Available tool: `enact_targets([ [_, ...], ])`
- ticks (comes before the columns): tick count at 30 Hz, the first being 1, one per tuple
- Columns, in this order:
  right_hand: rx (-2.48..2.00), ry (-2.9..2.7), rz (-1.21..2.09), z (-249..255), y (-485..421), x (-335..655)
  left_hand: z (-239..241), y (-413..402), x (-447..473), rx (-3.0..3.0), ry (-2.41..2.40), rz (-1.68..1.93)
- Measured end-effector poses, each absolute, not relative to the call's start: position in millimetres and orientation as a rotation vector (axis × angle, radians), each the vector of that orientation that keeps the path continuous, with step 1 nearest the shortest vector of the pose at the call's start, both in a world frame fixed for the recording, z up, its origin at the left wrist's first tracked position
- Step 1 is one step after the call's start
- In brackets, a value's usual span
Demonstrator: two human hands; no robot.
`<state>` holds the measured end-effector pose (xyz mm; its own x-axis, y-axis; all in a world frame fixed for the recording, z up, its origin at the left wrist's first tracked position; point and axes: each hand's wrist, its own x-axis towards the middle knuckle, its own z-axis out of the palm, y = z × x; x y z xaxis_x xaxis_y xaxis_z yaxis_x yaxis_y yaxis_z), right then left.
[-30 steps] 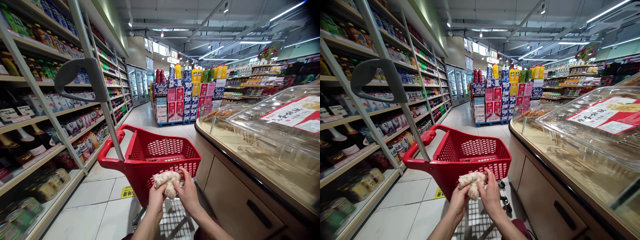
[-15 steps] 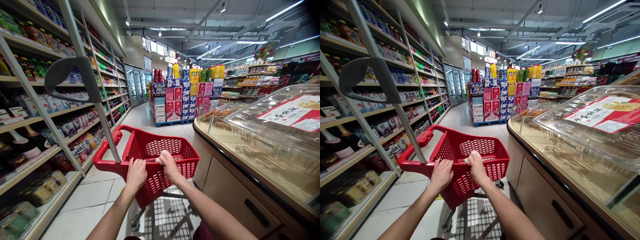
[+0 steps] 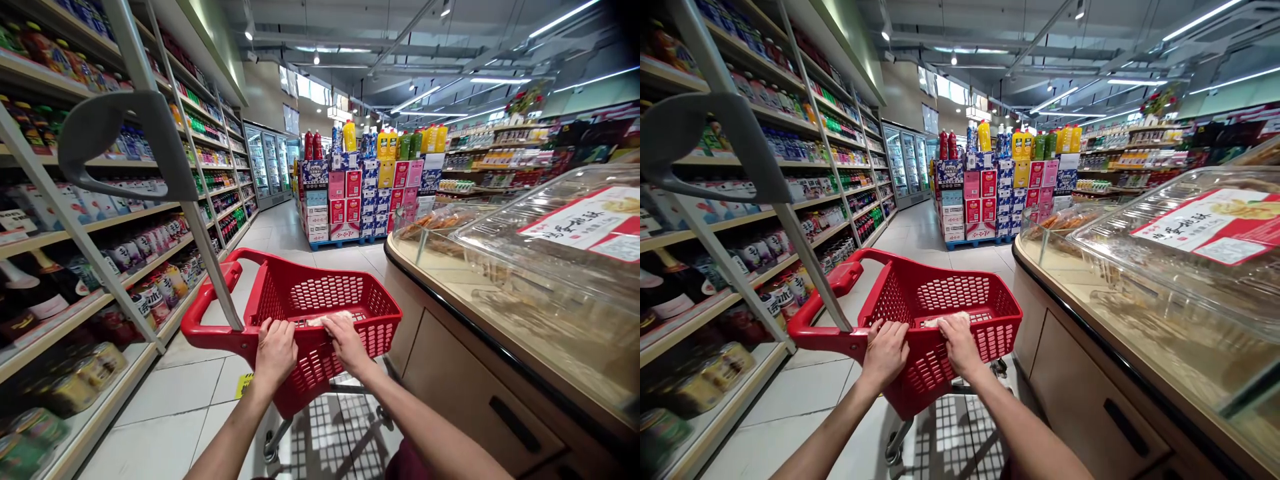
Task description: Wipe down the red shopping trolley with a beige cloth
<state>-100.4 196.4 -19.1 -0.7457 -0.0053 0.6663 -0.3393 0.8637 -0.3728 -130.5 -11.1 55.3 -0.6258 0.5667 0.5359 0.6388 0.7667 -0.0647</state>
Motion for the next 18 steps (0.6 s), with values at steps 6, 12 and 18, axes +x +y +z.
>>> enact_targets([
  [6, -0.241, -2.257, 0.774, -20, 286, -63, 55, -12, -130, -0.903, -2.448, -0.157],
  [12, 0.078, -2.490, 1.019, 19, 310, -59, 56, -5, -127, -0.962, -2.452, -0.189],
  [18, 0.143, -2.352, 1.193, 22, 236, -63, 55, 2, -124, -0.977, -2.454, -0.172],
])
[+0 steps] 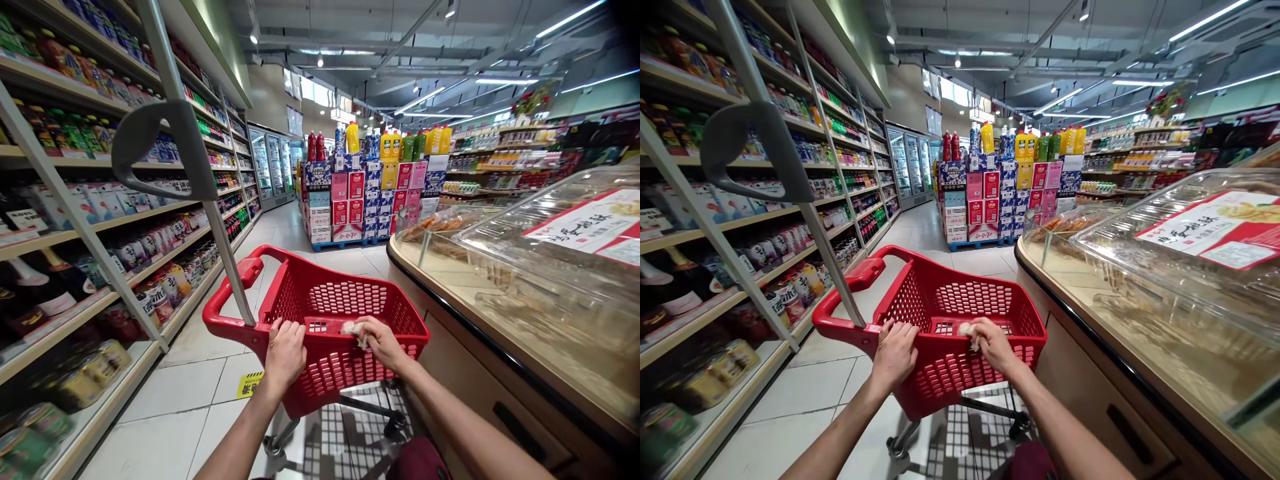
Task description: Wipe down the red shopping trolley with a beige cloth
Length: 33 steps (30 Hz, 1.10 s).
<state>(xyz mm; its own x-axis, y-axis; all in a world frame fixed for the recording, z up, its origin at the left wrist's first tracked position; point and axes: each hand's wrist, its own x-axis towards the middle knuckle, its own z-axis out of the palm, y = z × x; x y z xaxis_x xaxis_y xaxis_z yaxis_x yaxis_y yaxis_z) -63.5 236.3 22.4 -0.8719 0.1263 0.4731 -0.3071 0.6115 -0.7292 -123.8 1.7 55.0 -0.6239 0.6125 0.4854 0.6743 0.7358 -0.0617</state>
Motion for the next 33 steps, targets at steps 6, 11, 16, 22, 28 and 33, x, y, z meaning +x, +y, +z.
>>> enact_targets([
  [6, 0.083, -2.252, 1.477, 61, 289, -33, 52, 6, -131, -0.958, -2.438, -0.142],
  [11, -0.049, -2.270, 1.271, 44, 289, -46, 52, 10, -135, -0.959, -2.430, -0.190],
  [16, 0.068, -2.266, 0.824, -20, 209, -75, 52, 12, -134, -0.988, -2.406, -0.200],
  [22, 0.002, -2.347, 0.435, -48, 288, -50, 51, 15, -133, -0.972, -2.405, -0.157],
  [28, -0.070, -2.313, 0.516, -44, 265, -63, 51, 21, -128, -0.946, -2.403, -0.139],
  [33, 0.079, -2.362, 0.514, -36, 254, -65, 53, 16, -127, -0.971, -2.402, -0.123],
])
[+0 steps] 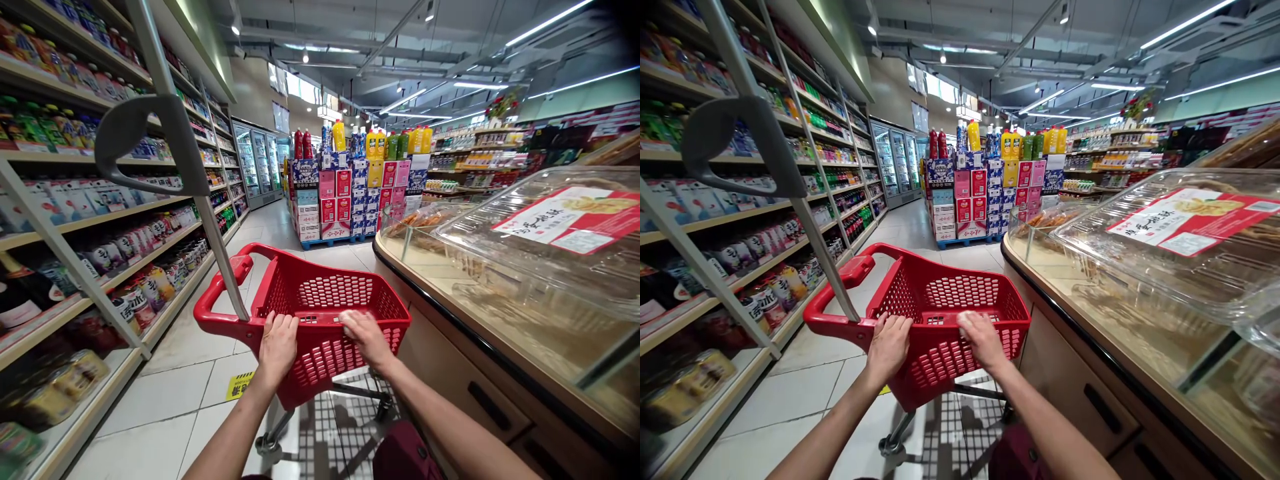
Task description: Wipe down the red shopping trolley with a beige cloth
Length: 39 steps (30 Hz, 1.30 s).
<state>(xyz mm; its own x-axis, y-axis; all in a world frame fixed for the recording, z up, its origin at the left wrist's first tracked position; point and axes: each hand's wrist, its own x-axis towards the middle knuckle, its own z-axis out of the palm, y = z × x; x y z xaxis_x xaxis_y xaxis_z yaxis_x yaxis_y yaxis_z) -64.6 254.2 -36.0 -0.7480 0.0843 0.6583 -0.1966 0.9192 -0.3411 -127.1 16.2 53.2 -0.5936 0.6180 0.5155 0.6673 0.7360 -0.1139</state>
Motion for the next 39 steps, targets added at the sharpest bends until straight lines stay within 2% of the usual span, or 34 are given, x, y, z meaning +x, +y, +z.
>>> enact_targets([
  [5, -0.312, -2.226, 0.467, -45, 306, -44, 52, 18, -125, -0.938, -2.402, -0.160],
  [11, -0.010, -2.378, 0.409, -47, 273, -58, 53, 15, -127, -0.986, -2.421, -0.142],
  [17, -0.344, -2.206, 0.312, -43, 292, -49, 55, 20, -124, -0.956, -2.450, -0.101],
  [23, 0.055, -2.352, 0.305, -38, 230, -79, 50, 16, -124, -1.036, -2.438, -0.068],
  [28, -0.251, -2.235, 0.387, -35, 269, -60, 34, 10, -119, -0.967, -2.419, -0.038],
  [32, -0.115, -2.239, 0.421, -28, 200, -91, 34, 16, -113, -0.950, -2.438, -0.059],
  [36, 0.133, -2.296, 0.427, -26, 163, -101, 50, -15, -118, -1.127, -2.313, -0.076],
  [39, -0.063, -2.286, 0.439, -32, 197, -86, 67, -58, -131, -0.827, -2.266, -0.142],
])
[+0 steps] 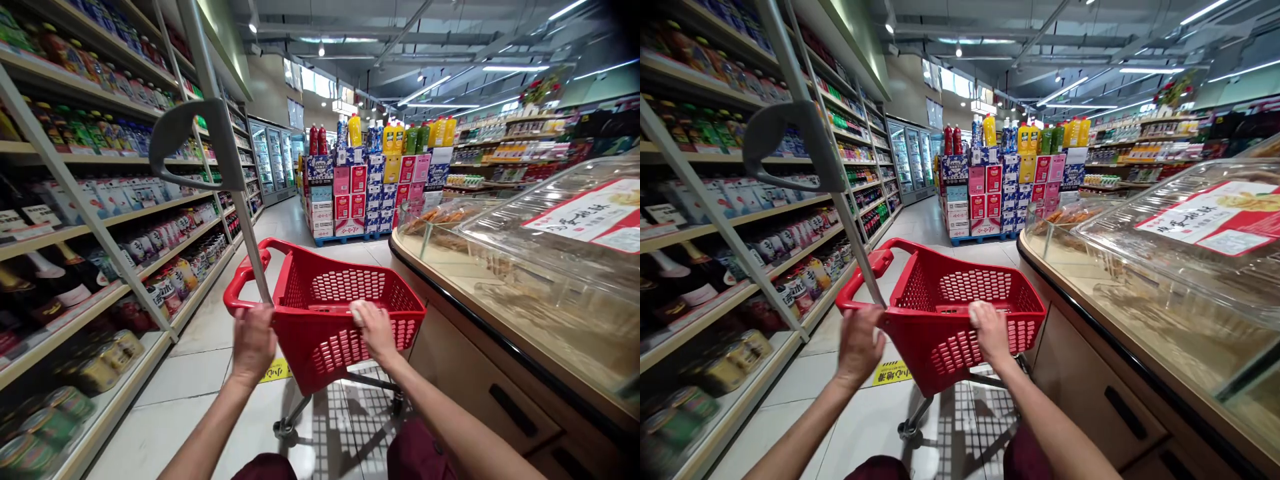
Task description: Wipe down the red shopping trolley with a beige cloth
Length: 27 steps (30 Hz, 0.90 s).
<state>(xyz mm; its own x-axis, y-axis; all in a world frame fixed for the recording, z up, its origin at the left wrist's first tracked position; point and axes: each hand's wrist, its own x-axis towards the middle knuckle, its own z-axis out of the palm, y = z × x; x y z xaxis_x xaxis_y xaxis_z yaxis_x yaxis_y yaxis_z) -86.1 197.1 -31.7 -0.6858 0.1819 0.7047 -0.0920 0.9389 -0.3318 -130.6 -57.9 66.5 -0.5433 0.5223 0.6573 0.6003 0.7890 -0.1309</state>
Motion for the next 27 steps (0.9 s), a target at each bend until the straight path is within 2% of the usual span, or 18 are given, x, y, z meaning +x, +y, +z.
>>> enact_targets([
  [3, -0.205, -2.209, 0.524, -28, 197, -91, 77, -83, -142, -0.526, -2.351, -0.134],
  [8, 0.093, -2.134, 0.604, 6, 79, -129, 77, -82, -149, -0.580, -2.421, -0.097],
  [11, 0.288, -2.071, 0.586, 23, 39, -137, 75, -81, -148, -0.618, -2.417, -0.110],
  [17, 0.317, -2.016, 0.589, 29, 53, -137, 75, -82, -145, -0.611, -2.420, -0.196],
  [24, 0.605, -1.962, 0.525, -28, 74, -93, 73, -82, -140, -0.630, -2.397, -0.261],
  [27, 0.635, -2.008, 0.518, -20, 75, -87, 73, -82, -138, -0.641, -2.404, -0.265],
])
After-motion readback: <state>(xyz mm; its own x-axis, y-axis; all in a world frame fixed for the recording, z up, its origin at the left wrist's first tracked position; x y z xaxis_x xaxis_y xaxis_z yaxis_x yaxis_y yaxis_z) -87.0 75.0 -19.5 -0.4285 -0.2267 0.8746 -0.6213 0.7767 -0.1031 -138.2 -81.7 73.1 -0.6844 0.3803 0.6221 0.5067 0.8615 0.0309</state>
